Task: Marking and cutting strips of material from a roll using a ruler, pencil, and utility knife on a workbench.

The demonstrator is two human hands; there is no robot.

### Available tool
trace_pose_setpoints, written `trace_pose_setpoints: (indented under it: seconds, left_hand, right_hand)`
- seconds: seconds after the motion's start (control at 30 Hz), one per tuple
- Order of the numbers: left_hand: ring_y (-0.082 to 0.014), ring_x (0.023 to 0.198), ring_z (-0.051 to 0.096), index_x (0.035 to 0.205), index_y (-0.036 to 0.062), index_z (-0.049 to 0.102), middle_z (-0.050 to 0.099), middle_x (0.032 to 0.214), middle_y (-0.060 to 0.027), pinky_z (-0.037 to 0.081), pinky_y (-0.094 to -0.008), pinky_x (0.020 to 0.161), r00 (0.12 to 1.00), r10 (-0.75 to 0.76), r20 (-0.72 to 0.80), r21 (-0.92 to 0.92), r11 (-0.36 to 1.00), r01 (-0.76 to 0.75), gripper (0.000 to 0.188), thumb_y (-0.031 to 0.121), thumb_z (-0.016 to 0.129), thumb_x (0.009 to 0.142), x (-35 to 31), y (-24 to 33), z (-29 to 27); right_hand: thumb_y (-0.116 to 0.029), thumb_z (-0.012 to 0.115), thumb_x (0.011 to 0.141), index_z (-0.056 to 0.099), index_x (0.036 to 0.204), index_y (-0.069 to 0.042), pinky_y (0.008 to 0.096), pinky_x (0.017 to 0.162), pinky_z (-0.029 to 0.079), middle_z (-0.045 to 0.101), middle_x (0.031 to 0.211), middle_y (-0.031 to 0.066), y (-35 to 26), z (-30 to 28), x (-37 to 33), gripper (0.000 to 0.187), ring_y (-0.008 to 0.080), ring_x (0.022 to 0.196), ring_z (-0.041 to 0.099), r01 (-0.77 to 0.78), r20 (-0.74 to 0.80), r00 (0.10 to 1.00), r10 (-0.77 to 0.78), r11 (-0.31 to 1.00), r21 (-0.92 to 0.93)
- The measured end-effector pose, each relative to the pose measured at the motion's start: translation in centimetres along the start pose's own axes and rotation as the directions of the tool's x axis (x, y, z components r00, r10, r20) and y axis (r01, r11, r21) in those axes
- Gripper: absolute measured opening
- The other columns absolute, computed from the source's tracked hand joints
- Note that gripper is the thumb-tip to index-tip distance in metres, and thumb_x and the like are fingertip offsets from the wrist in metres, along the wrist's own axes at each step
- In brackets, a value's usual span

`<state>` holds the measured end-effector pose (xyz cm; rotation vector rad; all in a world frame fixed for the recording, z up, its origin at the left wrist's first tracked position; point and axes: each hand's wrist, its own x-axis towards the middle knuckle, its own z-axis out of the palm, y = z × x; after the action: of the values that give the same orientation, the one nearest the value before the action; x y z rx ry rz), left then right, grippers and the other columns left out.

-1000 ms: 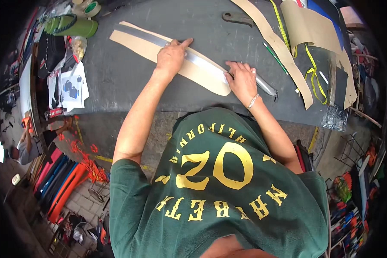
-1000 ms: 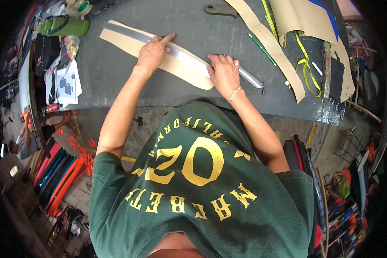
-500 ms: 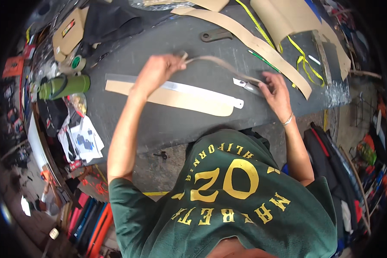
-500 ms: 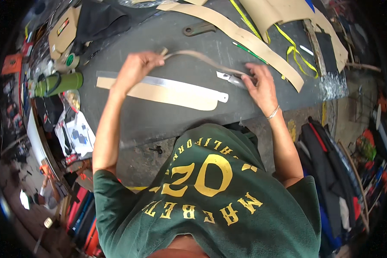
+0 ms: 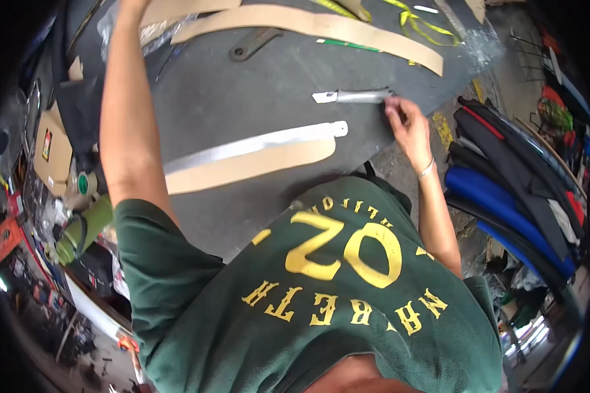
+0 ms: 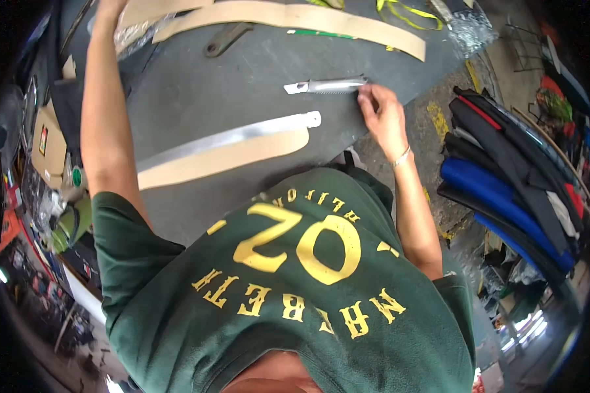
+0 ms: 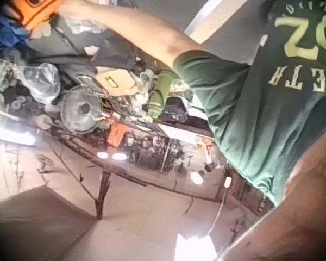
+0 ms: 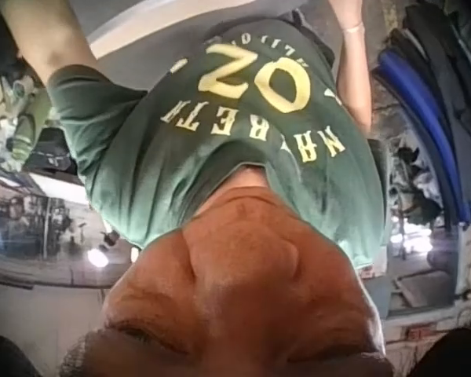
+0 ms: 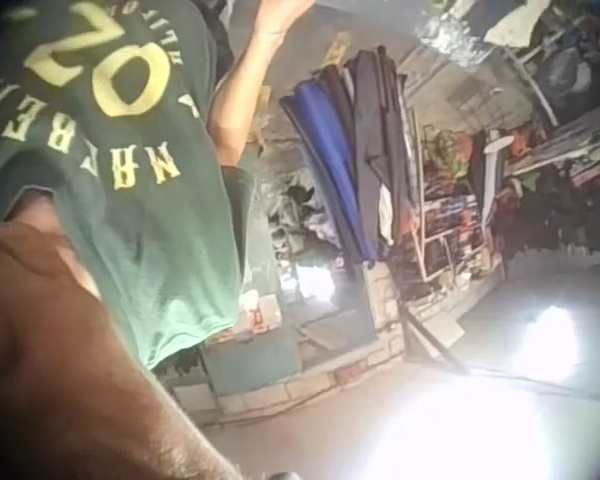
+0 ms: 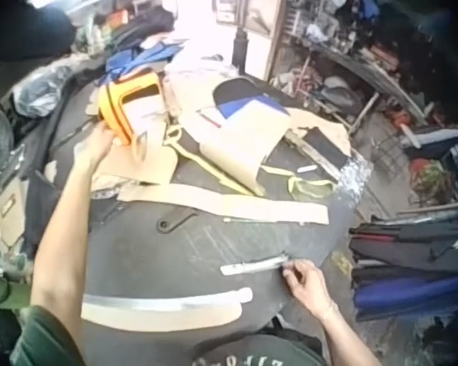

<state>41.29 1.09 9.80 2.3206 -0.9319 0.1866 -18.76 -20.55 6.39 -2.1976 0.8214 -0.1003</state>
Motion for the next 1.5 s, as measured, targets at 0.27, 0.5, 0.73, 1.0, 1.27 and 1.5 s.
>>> trace_pose_setpoints:
  seconds: [0.27,0.5,0.73,1.0,1.27,1.5]
  left_hand:
    - [-0.0522,0.152,0.015,0.154,-0.0126,0.025,0.017,0.161,-0.0408,0.018,-0.0565,0.124,0.808,-0.577,0.118,0.292,0.798,0.527,0.118,0.071,0.069,0.083,-37.6,12.0,-1.9]
    - [-0.0437,0.157,0.008,0.158,-0.0110,0.019,0.015,0.167,-0.0294,0.010,-0.0649,0.122,0.719,-0.682,0.134,0.439,0.691,0.574,0.113,0.074,0.054,0.092,-44.3,14.4,-2.4]
    - [-0.0390,0.135,0.047,0.139,0.0099,0.057,0.054,0.142,-0.0141,0.041,-0.0524,0.112,0.879,-0.285,0.383,0.246,0.948,0.200,0.090,0.043,0.091,0.063,-38.5,12.6,-4.6]
    - [-0.0393,0.123,0.055,0.131,0.0081,0.058,0.057,0.135,-0.0143,0.046,-0.0492,0.105,0.806,-0.215,0.552,0.194,0.973,0.127,0.091,0.037,0.095,0.053,-36.4,13.5,-5.7]
    - [-0.0375,0.114,0.060,0.125,0.0073,0.060,0.070,0.114,-0.0156,0.045,-0.0486,0.101,0.788,-0.251,0.563,0.323,0.944,0.071,0.073,0.031,0.092,0.063,-36.6,14.4,-6.8]
    - [-0.0338,0.093,0.062,0.099,0.0036,0.069,0.064,0.094,-0.0144,0.050,-0.0413,0.088,0.645,-0.308,0.699,0.092,0.934,0.346,0.032,0.028,0.082,0.083,-35.8,15.2,-9.5]
  right_hand:
    - [-0.012,0.069,0.093,0.070,0.124,-0.010,0.0403,0.101,0.048,0.067,0.123,0.0128,0.5,0.3,10.9,0.032,0.0343,0.114,0.061,0.416,0.020,0.902,-0.431,0.857,-0.305]
    - [-0.018,0.074,0.093,0.070,0.121,-0.006,0.0339,0.074,0.054,0.070,0.090,0.0124,1.6,0.6,16.5,0.031,0.0222,0.075,0.067,0.361,0.293,0.911,-0.291,0.905,-0.224]
    - [-0.012,0.069,0.095,0.066,0.112,-0.003,0.0306,0.068,0.050,0.063,0.081,0.0054,2.4,-2.4,14.4,0.020,0.0140,0.071,0.059,0.549,0.302,0.818,-0.489,0.821,-0.158]
    - [-0.018,0.054,0.097,0.053,0.105,-0.007,0.0374,0.073,0.048,0.054,0.082,0.0099,2.7,-0.9,9.5,0.014,0.0225,0.076,0.055,0.308,0.281,0.911,-0.303,0.951,0.029]
    - [-0.031,0.056,0.105,0.064,0.113,-0.006,0.0310,0.072,0.048,0.061,0.081,0.0041,-1.9,1.3,9.6,0.028,0.0133,0.076,0.058,0.099,0.304,0.940,-0.156,0.976,0.194]
    - [-0.020,0.069,0.093,0.068,0.117,-0.005,0.0342,0.075,0.051,0.063,0.085,0.0086,-2.1,3.9,9.8,0.028,0.0204,0.074,0.061,0.341,0.173,0.914,-0.367,0.926,0.162]
